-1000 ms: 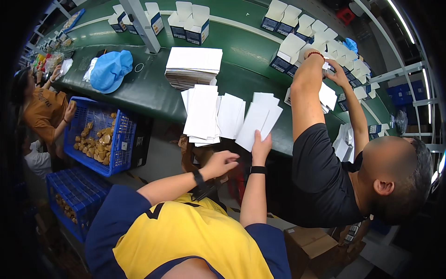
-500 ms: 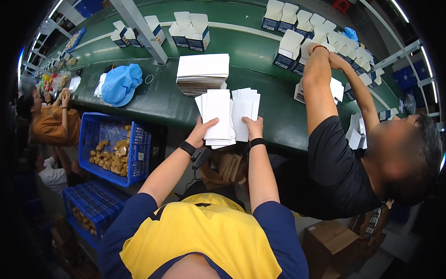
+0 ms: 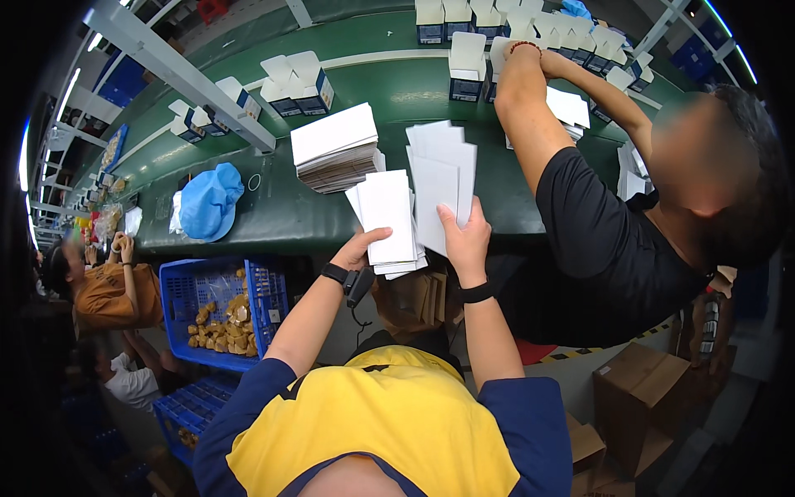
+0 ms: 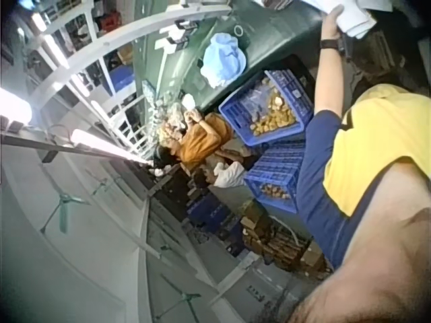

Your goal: Assembling and folding cardboard boxes on a factory production line.

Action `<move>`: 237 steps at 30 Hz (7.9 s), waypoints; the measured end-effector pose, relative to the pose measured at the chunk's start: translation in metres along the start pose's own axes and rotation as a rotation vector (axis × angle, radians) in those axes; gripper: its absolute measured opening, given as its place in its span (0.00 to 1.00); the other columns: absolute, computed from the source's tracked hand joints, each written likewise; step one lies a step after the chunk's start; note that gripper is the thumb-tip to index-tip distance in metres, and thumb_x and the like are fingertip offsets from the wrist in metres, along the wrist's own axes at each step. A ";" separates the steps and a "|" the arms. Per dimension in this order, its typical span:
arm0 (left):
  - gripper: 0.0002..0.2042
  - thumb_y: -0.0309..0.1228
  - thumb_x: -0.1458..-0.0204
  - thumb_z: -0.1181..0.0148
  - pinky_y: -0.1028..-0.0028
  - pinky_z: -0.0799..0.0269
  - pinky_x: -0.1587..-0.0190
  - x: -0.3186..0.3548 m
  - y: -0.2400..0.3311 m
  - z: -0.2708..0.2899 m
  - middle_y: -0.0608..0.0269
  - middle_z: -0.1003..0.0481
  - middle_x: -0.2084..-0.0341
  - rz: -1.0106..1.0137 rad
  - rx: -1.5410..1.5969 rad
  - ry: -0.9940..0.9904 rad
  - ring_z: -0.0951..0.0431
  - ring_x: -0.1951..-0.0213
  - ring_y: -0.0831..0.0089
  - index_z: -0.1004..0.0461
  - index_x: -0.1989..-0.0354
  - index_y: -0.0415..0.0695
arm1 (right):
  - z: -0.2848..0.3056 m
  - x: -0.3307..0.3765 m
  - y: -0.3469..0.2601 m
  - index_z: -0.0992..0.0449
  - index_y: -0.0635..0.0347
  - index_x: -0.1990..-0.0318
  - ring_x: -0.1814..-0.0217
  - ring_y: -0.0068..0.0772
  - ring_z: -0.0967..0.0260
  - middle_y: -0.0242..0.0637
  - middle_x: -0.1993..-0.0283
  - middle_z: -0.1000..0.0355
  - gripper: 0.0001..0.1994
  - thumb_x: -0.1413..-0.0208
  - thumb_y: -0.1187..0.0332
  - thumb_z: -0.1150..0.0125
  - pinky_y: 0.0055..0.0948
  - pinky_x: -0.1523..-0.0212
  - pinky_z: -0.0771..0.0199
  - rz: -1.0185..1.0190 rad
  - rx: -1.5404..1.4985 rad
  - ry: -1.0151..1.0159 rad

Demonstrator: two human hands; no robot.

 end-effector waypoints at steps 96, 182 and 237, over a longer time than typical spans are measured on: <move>0.54 0.55 0.62 0.40 0.58 0.51 0.40 -0.589 -0.529 -1.575 0.34 0.52 0.43 -0.273 -0.372 -0.523 0.51 0.40 0.45 0.73 0.35 0.48 | 1.499 -0.449 0.548 0.51 0.62 0.38 0.39 0.42 0.44 0.42 0.40 0.43 0.40 0.50 0.44 0.47 0.40 0.40 0.43 -0.522 -0.617 -0.498; 0.56 0.36 0.73 0.28 0.56 0.48 0.41 -0.663 -0.496 -1.396 0.31 0.45 0.45 -0.430 -1.396 0.903 0.46 0.42 0.42 0.64 0.34 0.57 | 1.360 -0.526 0.644 0.65 0.66 0.35 0.45 0.28 0.40 0.42 0.39 0.46 0.40 0.49 0.71 0.43 0.26 0.60 0.27 -0.245 -0.396 -1.188; 0.54 0.34 0.67 0.30 0.65 0.61 0.36 -0.714 -0.706 -1.729 0.48 0.59 0.36 -0.371 -0.536 -0.355 0.60 0.34 0.59 0.66 0.35 0.38 | 1.691 -0.588 0.689 0.77 0.62 0.36 0.36 0.40 0.52 0.45 0.37 0.55 0.73 0.82 0.45 0.24 0.35 0.38 0.53 0.483 -0.782 -0.237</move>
Point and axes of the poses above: each hand's wrist, its own x-axis away from the middle knuckle, its own z-axis out of the back of the hand, y = z × x, the point moved 10 cm from there along -x, towards the middle knuckle
